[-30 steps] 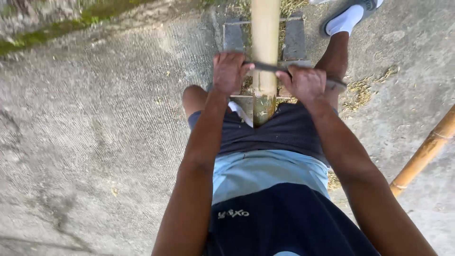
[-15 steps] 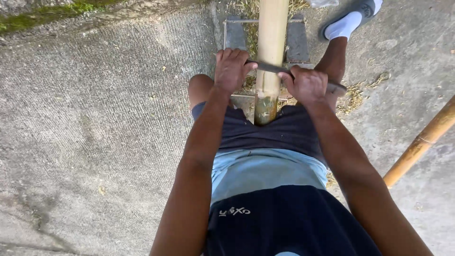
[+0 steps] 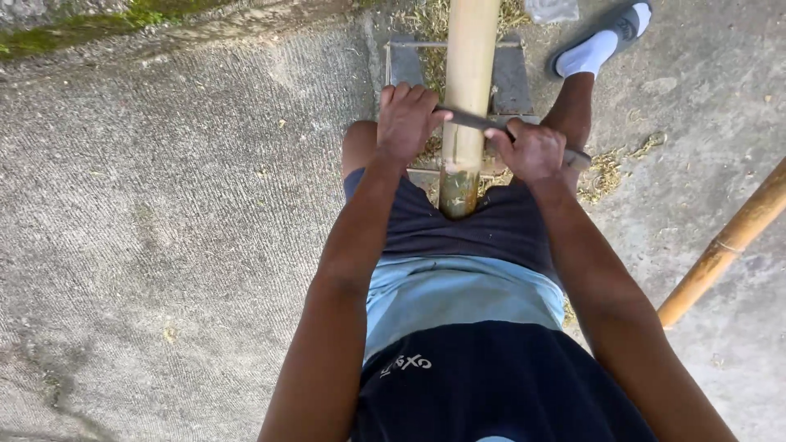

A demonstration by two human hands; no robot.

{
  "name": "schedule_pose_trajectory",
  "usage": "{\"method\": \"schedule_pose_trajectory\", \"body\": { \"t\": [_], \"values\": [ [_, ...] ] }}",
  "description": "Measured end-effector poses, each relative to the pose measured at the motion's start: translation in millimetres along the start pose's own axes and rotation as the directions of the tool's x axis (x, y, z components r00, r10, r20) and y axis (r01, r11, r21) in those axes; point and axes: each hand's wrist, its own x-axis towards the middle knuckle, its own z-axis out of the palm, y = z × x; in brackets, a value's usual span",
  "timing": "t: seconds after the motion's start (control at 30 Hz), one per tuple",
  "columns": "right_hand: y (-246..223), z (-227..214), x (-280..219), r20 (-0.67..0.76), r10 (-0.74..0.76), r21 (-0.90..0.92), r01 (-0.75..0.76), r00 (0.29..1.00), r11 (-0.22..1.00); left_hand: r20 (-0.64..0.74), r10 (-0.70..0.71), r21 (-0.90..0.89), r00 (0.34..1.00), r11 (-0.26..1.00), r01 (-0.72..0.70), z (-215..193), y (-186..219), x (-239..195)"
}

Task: Scraping the outer layer of a bamboo pole using a hand-held knife.

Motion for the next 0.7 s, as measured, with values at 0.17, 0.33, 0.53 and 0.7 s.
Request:
{"method": "schedule_pose_trajectory", "body": {
  "t": [0.17,0.33,0.53,0.7],
  "values": [
    [1,3,-44,0.036,-0.017,0.02,0.016,0.999,1.0,-0.051,0.017,-0.004,0.999,1.0,-0.018,25,12,-46],
    [0,-6,-48,0.014,-0.075,0.084,0.073,0.997,0.994,-0.045,-0.003,0.019,0.999,1.0,0.004,38,15,-61],
    [4,-2,-25,-0.042,-0.06,0.071,0.063,0.997,0.995,-0.059,0.008,-0.025,0.998,1.0,-0.01,18,12,-19],
    [6,4,-80,0.003,-0.018,0.048,0.018,1.0,0.999,-0.013,0.03,-0.083,0.999,0.996,-0.031,38,25,-63]
  ]
}}
